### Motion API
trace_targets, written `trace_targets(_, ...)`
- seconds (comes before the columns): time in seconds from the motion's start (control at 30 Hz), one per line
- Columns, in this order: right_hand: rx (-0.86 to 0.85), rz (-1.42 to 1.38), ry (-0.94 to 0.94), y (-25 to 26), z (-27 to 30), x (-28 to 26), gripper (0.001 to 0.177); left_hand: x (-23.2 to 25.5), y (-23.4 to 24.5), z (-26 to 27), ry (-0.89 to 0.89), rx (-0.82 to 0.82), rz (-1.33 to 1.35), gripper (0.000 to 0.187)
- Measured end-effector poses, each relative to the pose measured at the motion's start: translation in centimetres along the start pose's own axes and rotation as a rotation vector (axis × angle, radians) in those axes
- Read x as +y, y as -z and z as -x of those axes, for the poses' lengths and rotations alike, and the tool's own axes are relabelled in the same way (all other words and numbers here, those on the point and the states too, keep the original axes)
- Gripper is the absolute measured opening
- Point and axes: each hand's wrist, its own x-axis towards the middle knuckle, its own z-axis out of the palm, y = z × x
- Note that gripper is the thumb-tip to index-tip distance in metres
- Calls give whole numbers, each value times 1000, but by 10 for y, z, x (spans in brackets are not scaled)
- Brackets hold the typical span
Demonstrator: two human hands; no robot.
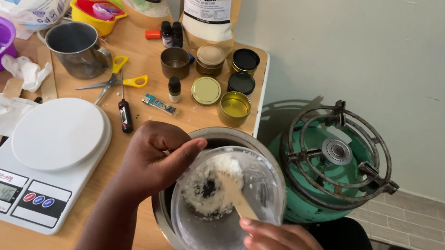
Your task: Scooping wax flakes into a pitcher, weighing it on a scale, and stirring it over a gas stove to melt.
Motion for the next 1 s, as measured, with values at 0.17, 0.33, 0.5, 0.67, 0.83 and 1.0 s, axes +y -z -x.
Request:
trace_targets(0.17,-44,-551,-471,15,-2,-12,36,1,-2,0,61,9,17,52)
trace_targets(0.33,-68,-555,-426,-2,-7,-13,42,-2,-5,0,97,80,-5,53)
trace_targets(0.5,-77,-319,-186,-9,-18,-8,33,-5,-8,0,151,93,19,55)
trace_targets(0.67,-58,-59,158,-16,-22,-5,25,0,-6,0,199,34,112,54)
trace_targets(0.83,-34,-35,98,-18,-23,-5,27,-5,-6,1,227,-2,69,54)
trace_targets(1.0,4,-107,-231,-20,-8,-3,46,-3,-7,1,209,-7,48,54)
